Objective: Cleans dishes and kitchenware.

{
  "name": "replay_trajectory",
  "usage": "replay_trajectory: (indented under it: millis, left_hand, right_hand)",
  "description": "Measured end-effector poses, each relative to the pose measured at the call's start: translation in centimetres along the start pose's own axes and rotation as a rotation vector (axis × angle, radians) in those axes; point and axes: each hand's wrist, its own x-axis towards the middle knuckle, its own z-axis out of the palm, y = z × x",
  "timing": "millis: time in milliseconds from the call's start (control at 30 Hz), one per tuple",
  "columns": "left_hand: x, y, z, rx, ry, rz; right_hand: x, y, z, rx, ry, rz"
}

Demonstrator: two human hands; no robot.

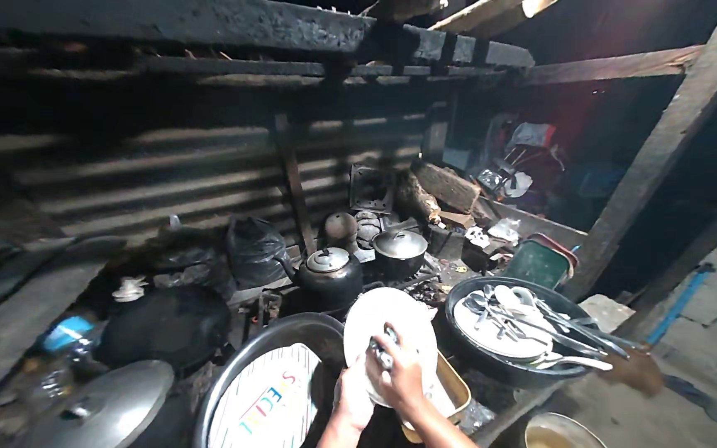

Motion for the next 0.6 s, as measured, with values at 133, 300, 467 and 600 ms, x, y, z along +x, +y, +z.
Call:
replay_trajectory:
  millis: [133, 300, 467, 600]
  left_hand:
    - [-3.0, -0.8, 0.3, 0.394, -0.103, 0.160]
    - [-0.7, 1.9, -2.0, 1.440, -0.684, 0.922]
    - [0.8, 2.1, -2.0, 0.427, -0.349, 0.413]
    - [-0.3, 2.0, 0.6, 0.046, 0.088, -0.022]
  right_hand:
    - [4.2, 2.9, -1.9, 0.494, 0.270, 0.565]
    - [3.2, 7.2, -7.3, 1.198, 0.270, 0.935]
    - [1.1, 6.1, -7.4, 1.261, 0.195, 1.234]
    - [2.5, 6.5, -6.5, 0.503, -0.027, 0.992]
